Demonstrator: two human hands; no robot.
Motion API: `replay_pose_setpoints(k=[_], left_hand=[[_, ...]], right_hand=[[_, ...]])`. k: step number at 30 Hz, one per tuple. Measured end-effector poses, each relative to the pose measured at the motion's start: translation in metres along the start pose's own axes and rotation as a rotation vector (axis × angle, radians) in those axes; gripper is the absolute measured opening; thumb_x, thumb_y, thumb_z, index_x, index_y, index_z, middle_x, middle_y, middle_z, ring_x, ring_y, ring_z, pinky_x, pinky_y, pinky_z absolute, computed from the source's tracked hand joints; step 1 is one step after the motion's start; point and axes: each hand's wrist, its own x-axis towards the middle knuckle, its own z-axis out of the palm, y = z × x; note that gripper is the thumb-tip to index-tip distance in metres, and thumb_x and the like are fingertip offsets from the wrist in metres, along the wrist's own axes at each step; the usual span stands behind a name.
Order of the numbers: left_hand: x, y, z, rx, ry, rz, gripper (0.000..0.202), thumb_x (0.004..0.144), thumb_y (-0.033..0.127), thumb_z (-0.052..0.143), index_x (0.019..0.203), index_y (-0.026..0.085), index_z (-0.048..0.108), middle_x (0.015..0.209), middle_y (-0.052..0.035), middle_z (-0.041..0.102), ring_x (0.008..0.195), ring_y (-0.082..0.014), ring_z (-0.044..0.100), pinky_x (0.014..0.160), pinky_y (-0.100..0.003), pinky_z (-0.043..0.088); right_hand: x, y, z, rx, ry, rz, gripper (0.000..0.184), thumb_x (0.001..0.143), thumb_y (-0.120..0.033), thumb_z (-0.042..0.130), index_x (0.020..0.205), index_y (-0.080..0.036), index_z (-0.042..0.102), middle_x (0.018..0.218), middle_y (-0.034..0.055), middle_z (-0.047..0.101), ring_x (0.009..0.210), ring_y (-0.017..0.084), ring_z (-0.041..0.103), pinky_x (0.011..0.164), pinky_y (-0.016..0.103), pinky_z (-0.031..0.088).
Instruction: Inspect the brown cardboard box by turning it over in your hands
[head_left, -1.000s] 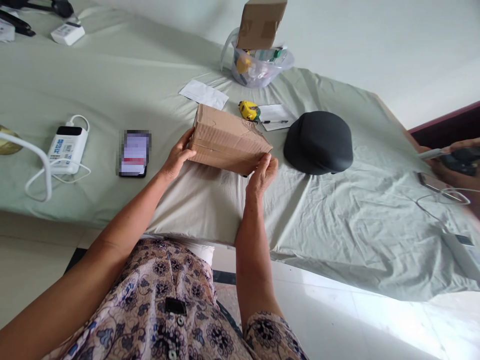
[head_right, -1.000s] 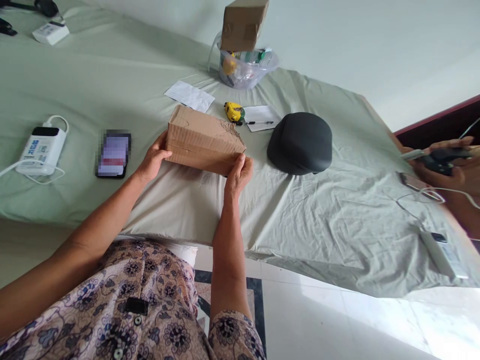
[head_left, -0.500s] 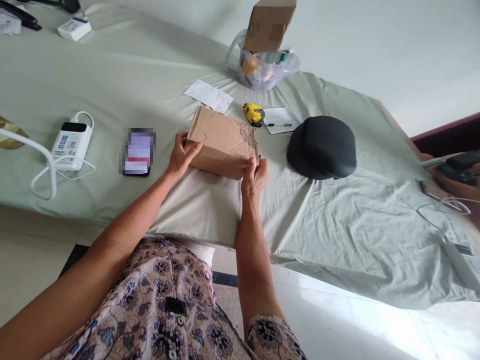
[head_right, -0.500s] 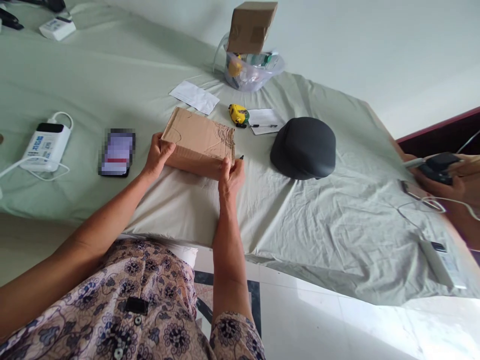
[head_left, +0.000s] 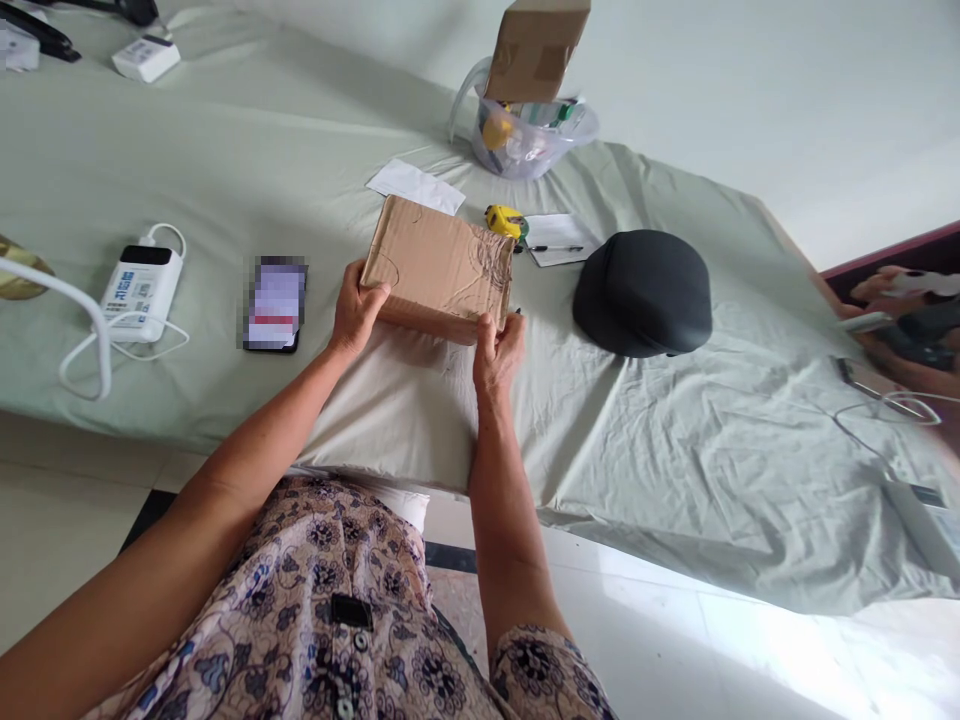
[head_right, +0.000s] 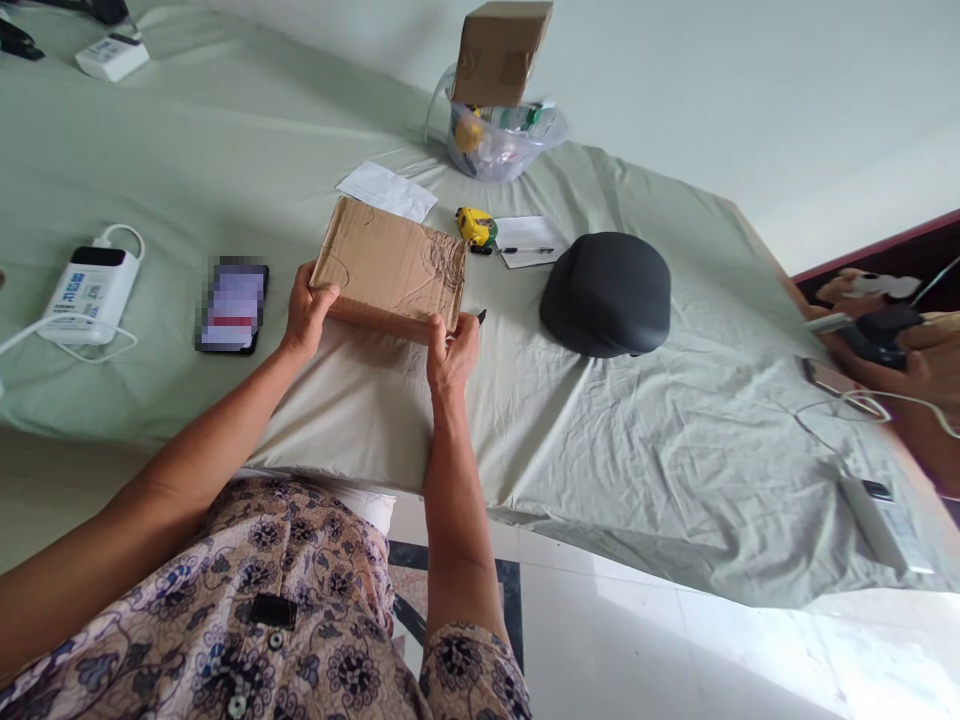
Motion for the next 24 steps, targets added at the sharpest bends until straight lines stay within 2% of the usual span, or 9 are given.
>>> replay_pose_setpoints(k=[3,6,9,13,18,21,24], left_hand=[[0.000,0.001,0.002,-0.001,-0.009,0.000,0.037,0.082,0.040,0.061,0.115,0.024,0.060,0.108,-0.0065,0.067,0.100,-0.0238,0.064,0.094,-0.040,0.053],[-0.003,-0.002,0.005,0.020,-0.001,-0.006,0.049,0.082,0.040,0.066,0.127,0.024,0.058,0.117,-0.0079,0.069,0.107,-0.0250,0.066,0.099,-0.041,0.053],[-0.007,-0.006,0.006,0.061,-0.011,0.008,0.071,0.077,0.050,0.079,0.137,0.024,0.051,0.129,-0.0107,0.066,0.120,-0.0280,0.065,0.106,-0.045,0.053],[-0.008,-0.006,0.005,0.072,-0.006,0.007,0.093,0.063,0.064,0.090,0.137,0.024,0.050,0.132,-0.0134,0.065,0.124,-0.0308,0.064,0.110,-0.049,0.051],[-0.004,-0.005,0.002,0.046,-0.035,0.009,0.089,0.067,0.067,0.087,0.137,0.025,0.051,0.133,-0.0124,0.065,0.126,-0.0302,0.064,0.112,-0.049,0.051],[0.000,-0.008,-0.001,0.007,-0.074,-0.002,0.092,0.065,0.068,0.087,0.138,0.024,0.052,0.133,-0.0125,0.065,0.125,-0.0305,0.064,0.109,-0.047,0.053],[0.002,-0.009,-0.004,0.013,-0.113,0.024,0.100,0.062,0.072,0.087,0.141,0.024,0.050,0.139,-0.0142,0.062,0.130,-0.0323,0.062,0.110,-0.048,0.052]], right_hand=[[-0.002,0.004,0.005,0.022,0.002,-0.001,0.074,0.077,-0.093,0.046,0.096,-0.022,0.051,0.093,0.0040,0.058,0.084,0.019,0.058,0.074,0.036,0.053],[-0.006,0.008,0.011,0.030,0.016,0.005,0.074,0.074,-0.088,0.057,0.104,-0.020,0.052,0.099,0.0051,0.058,0.091,0.020,0.059,0.079,0.039,0.053],[-0.009,0.010,0.015,0.015,0.037,0.018,0.073,0.075,-0.085,0.061,0.108,-0.021,0.051,0.104,0.0062,0.058,0.094,0.021,0.058,0.083,0.041,0.052],[-0.012,0.008,0.017,-0.024,0.027,0.031,0.070,0.076,-0.081,0.062,0.110,-0.022,0.050,0.106,0.0069,0.058,0.096,0.022,0.055,0.085,0.041,0.050],[-0.005,0.002,0.008,0.014,0.000,0.010,0.066,0.078,-0.084,0.056,0.098,-0.021,0.050,0.092,0.0019,0.052,0.088,0.018,0.053,0.085,0.038,0.047],[0.001,-0.002,0.000,0.076,-0.012,0.044,0.067,0.083,-0.089,0.042,0.083,-0.022,0.048,0.079,-0.0018,0.046,0.076,0.014,0.049,0.075,0.032,0.044],[0.007,-0.004,-0.007,0.094,-0.006,0.080,0.070,0.083,-0.092,0.037,0.071,-0.024,0.039,0.069,-0.0043,0.037,0.066,0.011,0.040,0.064,0.029,0.037]])
